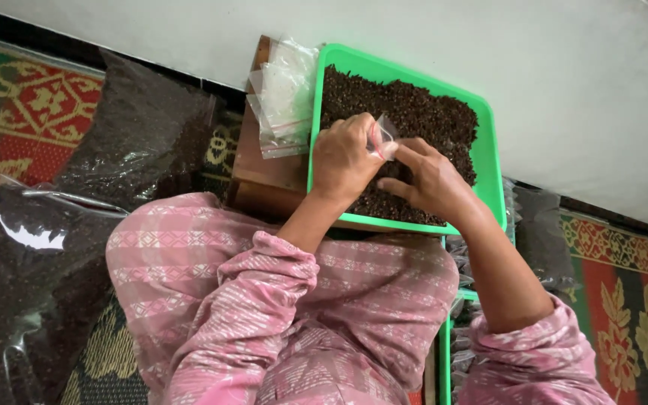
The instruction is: The person fills small plastic bags with dried cloves from a green tray and places the filled bags into a larger container.
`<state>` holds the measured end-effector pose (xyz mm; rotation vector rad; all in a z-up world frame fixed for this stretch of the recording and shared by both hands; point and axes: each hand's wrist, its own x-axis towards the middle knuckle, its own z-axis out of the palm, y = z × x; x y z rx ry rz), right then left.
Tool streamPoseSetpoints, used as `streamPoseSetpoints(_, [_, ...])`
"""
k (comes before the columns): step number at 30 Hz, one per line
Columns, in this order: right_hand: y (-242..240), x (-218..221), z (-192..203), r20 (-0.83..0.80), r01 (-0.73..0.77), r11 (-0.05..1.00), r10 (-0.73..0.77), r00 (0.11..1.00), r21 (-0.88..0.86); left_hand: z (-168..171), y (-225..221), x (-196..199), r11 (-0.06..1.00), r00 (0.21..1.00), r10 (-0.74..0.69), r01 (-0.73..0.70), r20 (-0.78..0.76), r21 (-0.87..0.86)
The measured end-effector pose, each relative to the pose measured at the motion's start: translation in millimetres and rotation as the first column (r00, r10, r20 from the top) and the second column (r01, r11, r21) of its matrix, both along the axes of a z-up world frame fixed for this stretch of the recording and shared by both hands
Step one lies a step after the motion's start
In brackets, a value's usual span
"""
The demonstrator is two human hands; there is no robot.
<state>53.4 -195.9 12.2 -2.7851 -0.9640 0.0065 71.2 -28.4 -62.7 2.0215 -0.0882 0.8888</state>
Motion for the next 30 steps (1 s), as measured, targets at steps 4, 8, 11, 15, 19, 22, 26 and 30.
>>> streamPoseSetpoints(4, [-15, 5, 12, -0.046, 0.016, 1.000, -0.015, 0.999, 0.015, -3, -4, 2, 0.999, 0.999, 0.037, -0.037, 0.008, 0.015])
streamPoseSetpoints(8, [-9, 7, 45, -0.071, 0.079, 0.996, -0.076, 0.995, 0.032, -3, 0, -1, 0.997, 0.994, -0.080, 0.080, -0.074, -0.002])
streamPoseSetpoints(11, [9, 3, 78, -0.084, 0.129, 0.991, -0.127, 0.988, 0.027, -3, 2, -1, 0.991, 0.985, -0.135, 0.136, -0.106, 0.004])
streamPoseSetpoints(15, [19, 9, 82, 0.030, 0.065, 0.997, -0.066, 0.997, 0.039, -3, 8, -1, 0.979, 0.970, -0.182, 0.194, -0.161, 0.057])
streamPoseSetpoints(19, [55, 0, 105, -0.087, 0.111, 0.994, -0.109, 0.990, 0.018, 7, 11, -5, 0.975, 0.966, -0.198, 0.212, -0.165, 0.072])
streamPoseSetpoints(22, [62, -3, 108, -0.167, 0.096, 0.994, -0.085, 0.982, 0.059, 17, 11, -15, 0.981, 0.976, -0.118, 0.143, -0.181, 0.132])
streamPoseSetpoints(26, [50, -8, 111, -0.188, 0.143, 0.983, -0.119, 0.975, 0.118, 18, 13, -14, 0.976, 0.956, -0.170, 0.197, -0.239, 0.094])
streamPoseSetpoints(30, [5, -7, 96, -0.142, 0.183, 0.982, -0.174, 0.974, 0.051, 9, 12, -7, 0.960, 0.915, -0.266, 0.281, -0.305, 0.006])
